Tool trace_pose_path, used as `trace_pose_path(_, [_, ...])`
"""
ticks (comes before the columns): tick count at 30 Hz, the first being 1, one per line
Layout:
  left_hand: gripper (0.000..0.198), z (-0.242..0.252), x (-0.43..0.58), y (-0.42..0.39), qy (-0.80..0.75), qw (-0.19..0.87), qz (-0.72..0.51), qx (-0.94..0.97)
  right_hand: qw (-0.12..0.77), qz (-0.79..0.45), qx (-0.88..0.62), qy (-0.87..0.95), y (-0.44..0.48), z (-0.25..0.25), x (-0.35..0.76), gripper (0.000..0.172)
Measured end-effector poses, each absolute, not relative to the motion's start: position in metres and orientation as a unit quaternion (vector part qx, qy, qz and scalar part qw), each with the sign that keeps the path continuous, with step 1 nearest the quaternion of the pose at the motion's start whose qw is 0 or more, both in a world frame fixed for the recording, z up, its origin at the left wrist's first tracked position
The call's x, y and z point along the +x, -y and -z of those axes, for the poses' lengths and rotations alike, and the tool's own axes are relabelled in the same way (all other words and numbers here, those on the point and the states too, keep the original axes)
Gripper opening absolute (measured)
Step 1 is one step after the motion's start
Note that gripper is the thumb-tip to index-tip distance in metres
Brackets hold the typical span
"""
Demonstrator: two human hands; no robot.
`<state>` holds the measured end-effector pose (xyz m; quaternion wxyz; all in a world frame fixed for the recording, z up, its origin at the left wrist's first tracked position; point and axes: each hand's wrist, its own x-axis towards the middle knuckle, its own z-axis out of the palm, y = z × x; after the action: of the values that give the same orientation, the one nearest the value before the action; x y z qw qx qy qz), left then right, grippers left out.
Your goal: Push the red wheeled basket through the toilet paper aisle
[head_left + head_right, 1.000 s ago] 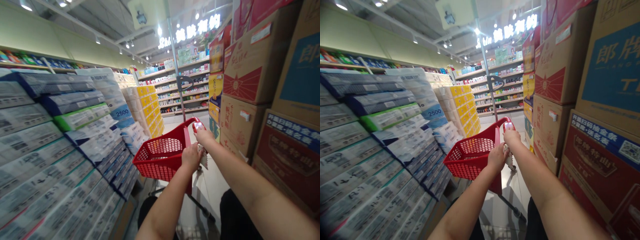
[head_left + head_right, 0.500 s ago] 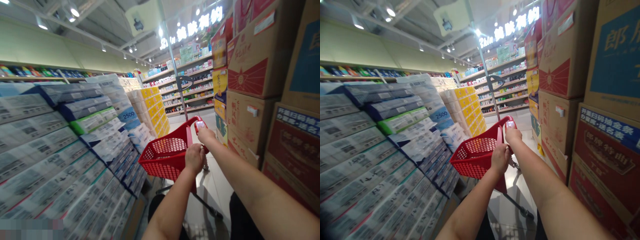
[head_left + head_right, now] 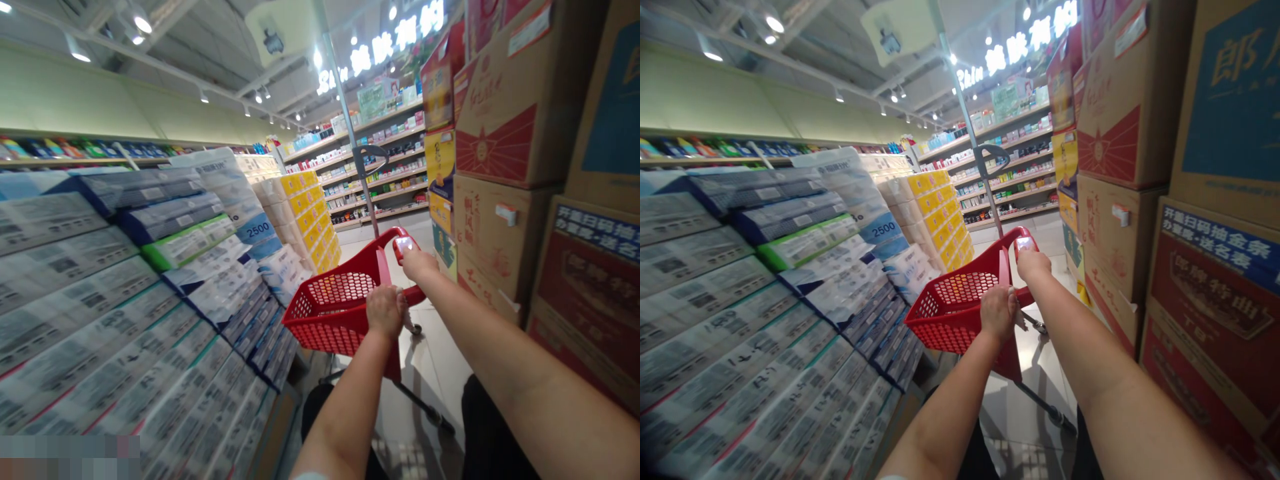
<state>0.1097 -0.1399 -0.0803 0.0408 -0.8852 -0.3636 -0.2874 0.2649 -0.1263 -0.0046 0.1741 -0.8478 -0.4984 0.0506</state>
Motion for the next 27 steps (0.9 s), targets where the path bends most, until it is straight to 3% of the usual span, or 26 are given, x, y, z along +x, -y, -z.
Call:
trace_pose_path(5, [0.033, 0.082, 0.101, 0.136, 0.413, 0.059, 0.295, -0.859, 0.182, -0.039, -0.854, 0.487, 0.133, 0.0, 0.263, 0.042])
trace_pose_path(13, [0.034, 0.074, 0.11, 0.146, 0.354, 0.028, 0.278, -0.892, 0.182, -0.04, -0.854, 0.486, 0.135, 0.001, 0.266, 0.039])
trace_pose_path(20, [0.034, 0.09, 0.083, 0.126, 0.487, 0.018, 0.279, -0.828, 0.181, -0.041, -0.858, 0.478, 0.134, 0.002, 0.263, 0.042])
trace_pose_path(27, [0.03, 0.078, 0.122, 0.158, 0.357, 0.025, 0.338, -0.87, 0.179, -0.028, -0.853, 0.489, 0.129, 0.005, 0.269, 0.043])
